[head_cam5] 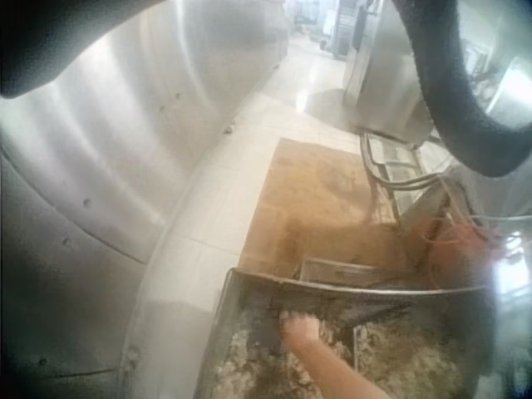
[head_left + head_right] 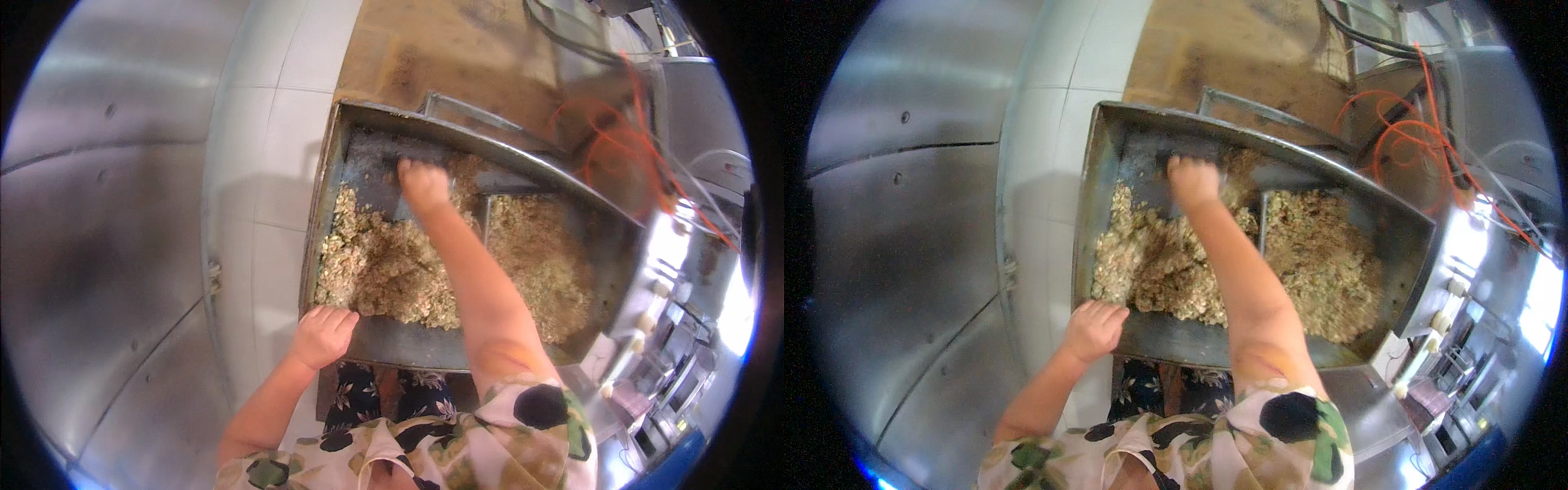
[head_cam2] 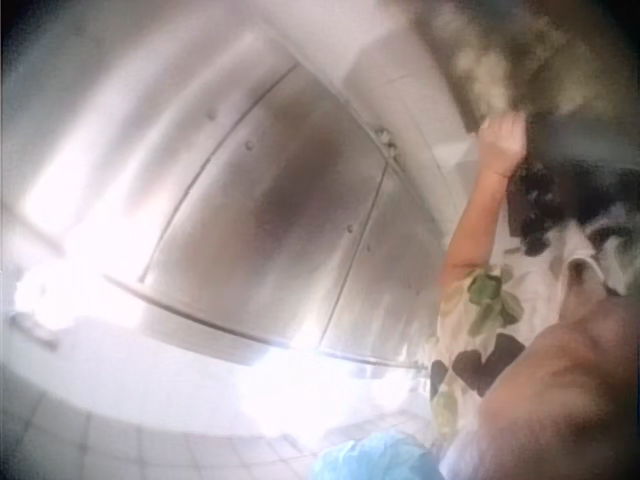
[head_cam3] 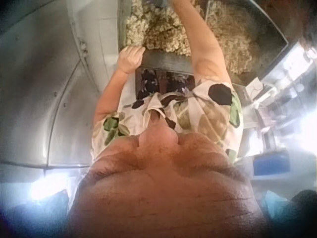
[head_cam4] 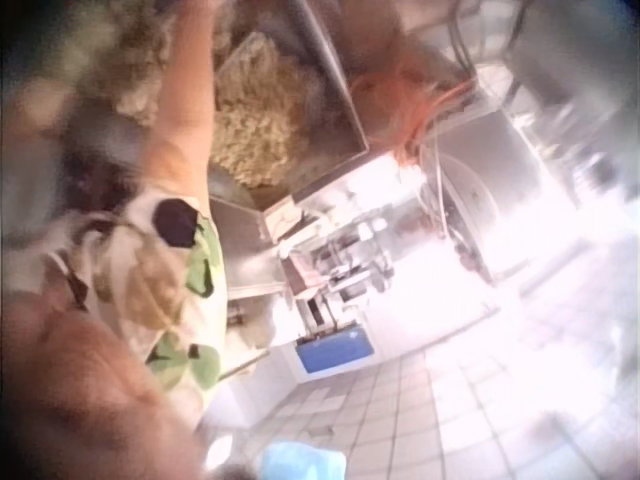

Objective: The person cuts a large mass of dough on a stainless steel table using a metal scraper. They then scoop a grainy mixture from a metal bin and repeatedly transfer it into a rectangular tray, using the scraper to level and compact the contents.

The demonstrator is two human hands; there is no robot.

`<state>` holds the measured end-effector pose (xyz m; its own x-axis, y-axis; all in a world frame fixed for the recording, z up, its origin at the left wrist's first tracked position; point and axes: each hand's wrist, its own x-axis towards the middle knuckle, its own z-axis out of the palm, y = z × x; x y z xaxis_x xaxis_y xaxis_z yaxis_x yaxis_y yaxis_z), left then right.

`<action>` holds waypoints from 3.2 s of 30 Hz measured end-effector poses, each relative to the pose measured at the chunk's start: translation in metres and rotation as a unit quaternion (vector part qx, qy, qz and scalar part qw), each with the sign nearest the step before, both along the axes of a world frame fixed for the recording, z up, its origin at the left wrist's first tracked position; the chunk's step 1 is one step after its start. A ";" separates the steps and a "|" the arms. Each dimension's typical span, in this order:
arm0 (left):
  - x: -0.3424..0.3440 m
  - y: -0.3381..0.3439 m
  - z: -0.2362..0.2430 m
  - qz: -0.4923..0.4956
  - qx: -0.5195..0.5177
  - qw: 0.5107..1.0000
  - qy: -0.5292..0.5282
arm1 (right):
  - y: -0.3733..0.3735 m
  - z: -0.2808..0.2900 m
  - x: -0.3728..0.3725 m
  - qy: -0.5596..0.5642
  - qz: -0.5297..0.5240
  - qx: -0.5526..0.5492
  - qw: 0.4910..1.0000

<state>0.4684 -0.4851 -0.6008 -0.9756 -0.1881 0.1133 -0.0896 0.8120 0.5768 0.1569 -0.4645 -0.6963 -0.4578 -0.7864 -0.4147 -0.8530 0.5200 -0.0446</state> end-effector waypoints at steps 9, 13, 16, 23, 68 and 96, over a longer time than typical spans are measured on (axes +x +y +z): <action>0.012 0.000 0.015 0.008 0.018 0.999 -0.037 | 0.096 0.072 0.058 -0.119 0.038 0.091 0.988; 0.006 0.001 0.011 0.006 0.016 0.999 -0.027 | 0.066 0.060 -0.027 0.145 -0.004 -0.200 0.969; -0.004 0.002 0.007 -0.014 0.012 1.000 -0.021 | 0.079 -0.007 -0.069 0.136 -0.048 -0.178 0.973; -0.005 0.008 0.013 -0.008 -0.025 0.999 -0.036 | 0.087 0.003 0.055 -0.082 -0.022 0.103 0.991; -0.057 0.063 0.003 0.143 0.125 0.979 -0.068 | 0.272 0.113 0.104 -0.172 -0.050 -0.186 0.966; -0.320 0.210 -0.107 0.188 0.094 0.884 -0.419 | 0.464 0.084 0.027 -0.192 -0.668 -0.181 0.696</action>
